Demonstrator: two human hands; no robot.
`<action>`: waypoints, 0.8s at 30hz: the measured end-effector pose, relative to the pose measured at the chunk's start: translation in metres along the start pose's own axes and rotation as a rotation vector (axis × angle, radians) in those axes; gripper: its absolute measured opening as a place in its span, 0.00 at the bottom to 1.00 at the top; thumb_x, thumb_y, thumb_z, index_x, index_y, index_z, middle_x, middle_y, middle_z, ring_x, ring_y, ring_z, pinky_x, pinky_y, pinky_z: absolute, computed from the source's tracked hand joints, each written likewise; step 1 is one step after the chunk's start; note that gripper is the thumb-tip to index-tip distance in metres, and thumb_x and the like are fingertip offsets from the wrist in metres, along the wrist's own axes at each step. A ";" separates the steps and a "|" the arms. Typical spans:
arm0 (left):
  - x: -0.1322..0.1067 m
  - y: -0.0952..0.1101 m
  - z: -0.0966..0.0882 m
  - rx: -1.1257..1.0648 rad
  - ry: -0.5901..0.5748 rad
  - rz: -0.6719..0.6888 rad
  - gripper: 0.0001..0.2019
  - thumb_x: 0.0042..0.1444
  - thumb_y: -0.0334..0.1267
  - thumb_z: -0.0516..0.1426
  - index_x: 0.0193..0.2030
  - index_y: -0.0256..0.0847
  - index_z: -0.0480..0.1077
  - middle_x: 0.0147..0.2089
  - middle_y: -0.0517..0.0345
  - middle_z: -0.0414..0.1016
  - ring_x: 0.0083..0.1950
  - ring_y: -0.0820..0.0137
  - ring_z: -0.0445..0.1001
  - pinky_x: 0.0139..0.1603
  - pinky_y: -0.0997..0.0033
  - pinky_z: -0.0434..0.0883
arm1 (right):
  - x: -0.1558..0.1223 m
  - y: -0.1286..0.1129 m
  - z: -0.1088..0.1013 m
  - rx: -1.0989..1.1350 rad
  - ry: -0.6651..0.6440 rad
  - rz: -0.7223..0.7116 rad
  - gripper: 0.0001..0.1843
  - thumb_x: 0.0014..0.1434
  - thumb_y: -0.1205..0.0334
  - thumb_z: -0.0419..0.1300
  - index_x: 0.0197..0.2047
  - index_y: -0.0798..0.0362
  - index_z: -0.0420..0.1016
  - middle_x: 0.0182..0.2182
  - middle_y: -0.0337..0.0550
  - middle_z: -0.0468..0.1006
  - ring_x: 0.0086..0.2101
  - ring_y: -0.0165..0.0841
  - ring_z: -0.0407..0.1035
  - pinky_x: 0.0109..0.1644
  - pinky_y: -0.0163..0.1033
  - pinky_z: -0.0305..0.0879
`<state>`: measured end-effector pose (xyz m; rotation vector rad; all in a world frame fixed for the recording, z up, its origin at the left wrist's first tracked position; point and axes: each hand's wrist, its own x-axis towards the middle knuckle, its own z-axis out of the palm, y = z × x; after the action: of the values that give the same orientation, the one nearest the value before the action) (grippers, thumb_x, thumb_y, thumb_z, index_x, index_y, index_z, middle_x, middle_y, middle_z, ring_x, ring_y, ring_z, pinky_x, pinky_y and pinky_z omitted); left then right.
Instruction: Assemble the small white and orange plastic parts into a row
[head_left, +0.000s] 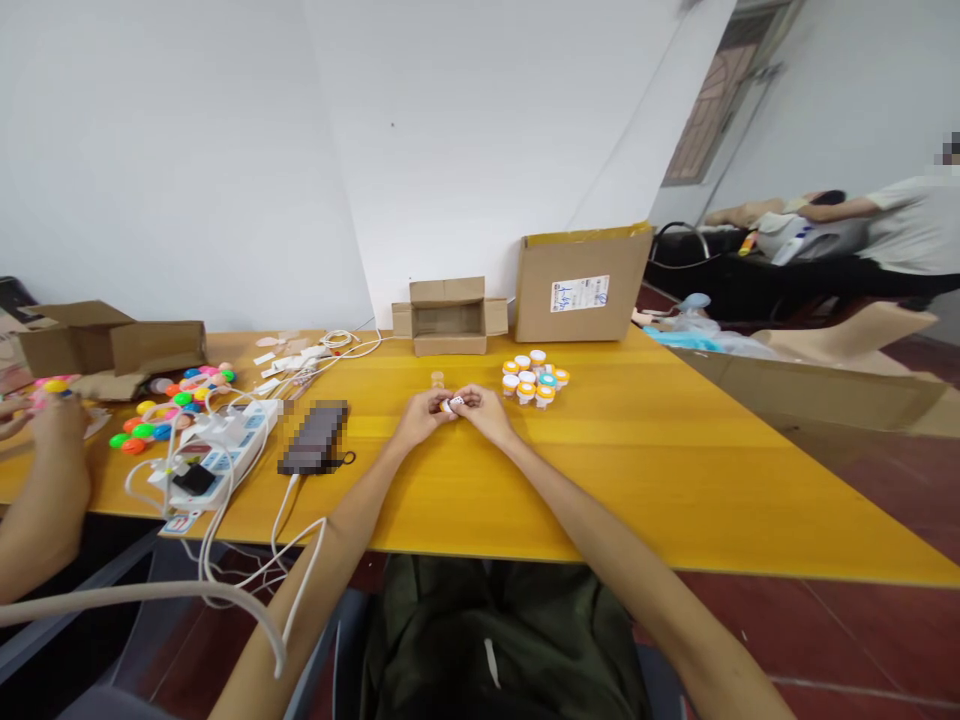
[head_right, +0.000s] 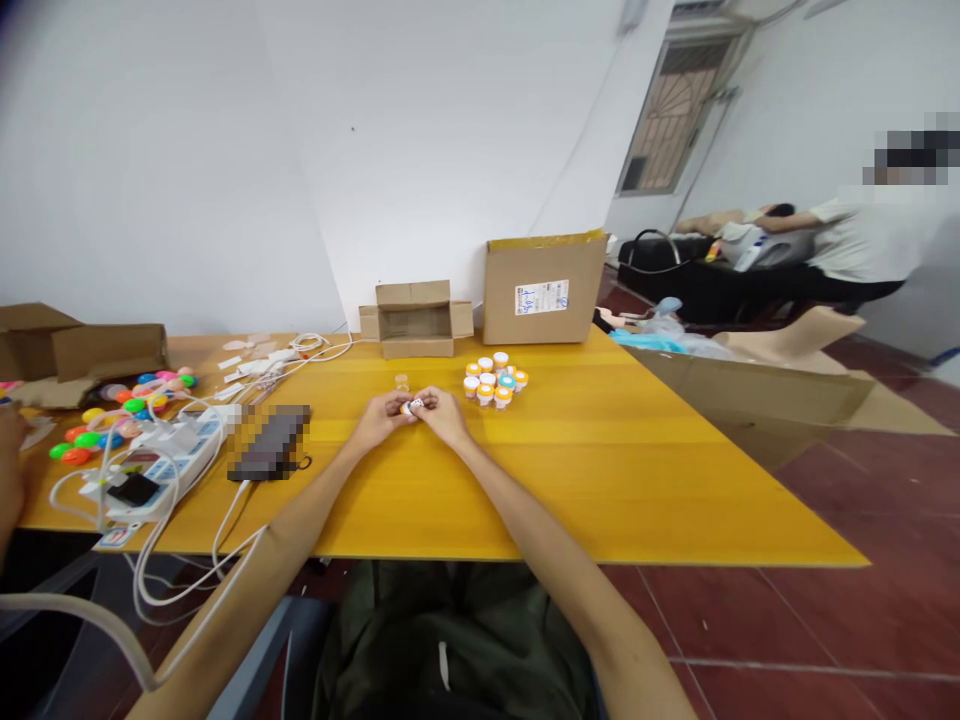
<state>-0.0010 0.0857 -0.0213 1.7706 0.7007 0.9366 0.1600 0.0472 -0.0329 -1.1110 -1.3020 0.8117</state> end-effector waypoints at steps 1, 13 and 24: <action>0.000 0.000 0.000 -0.015 -0.007 -0.012 0.15 0.42 0.32 0.69 0.40 0.39 0.78 0.41 0.54 0.84 0.46 0.62 0.82 0.52 0.61 0.78 | -0.001 0.000 0.000 -0.002 0.000 0.001 0.08 0.44 0.61 0.69 0.27 0.49 0.74 0.28 0.39 0.83 0.32 0.37 0.79 0.38 0.40 0.75; 0.000 0.001 -0.001 0.046 0.034 -0.062 0.14 0.43 0.30 0.67 0.40 0.39 0.78 0.38 0.56 0.82 0.41 0.65 0.81 0.50 0.63 0.77 | -0.002 -0.005 -0.006 0.059 0.058 0.040 0.09 0.45 0.57 0.67 0.32 0.49 0.77 0.30 0.39 0.83 0.35 0.37 0.78 0.40 0.41 0.76; -0.002 0.007 -0.011 0.156 0.010 -0.016 0.15 0.41 0.32 0.69 0.38 0.39 0.76 0.34 0.62 0.79 0.35 0.69 0.77 0.43 0.66 0.77 | -0.004 -0.003 -0.009 0.100 0.110 0.075 0.17 0.48 0.52 0.68 0.41 0.48 0.78 0.30 0.39 0.81 0.31 0.38 0.79 0.38 0.44 0.79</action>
<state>-0.0115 0.0868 -0.0131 1.8948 0.8120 0.9006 0.1681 0.0410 -0.0304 -1.1144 -1.1222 0.8497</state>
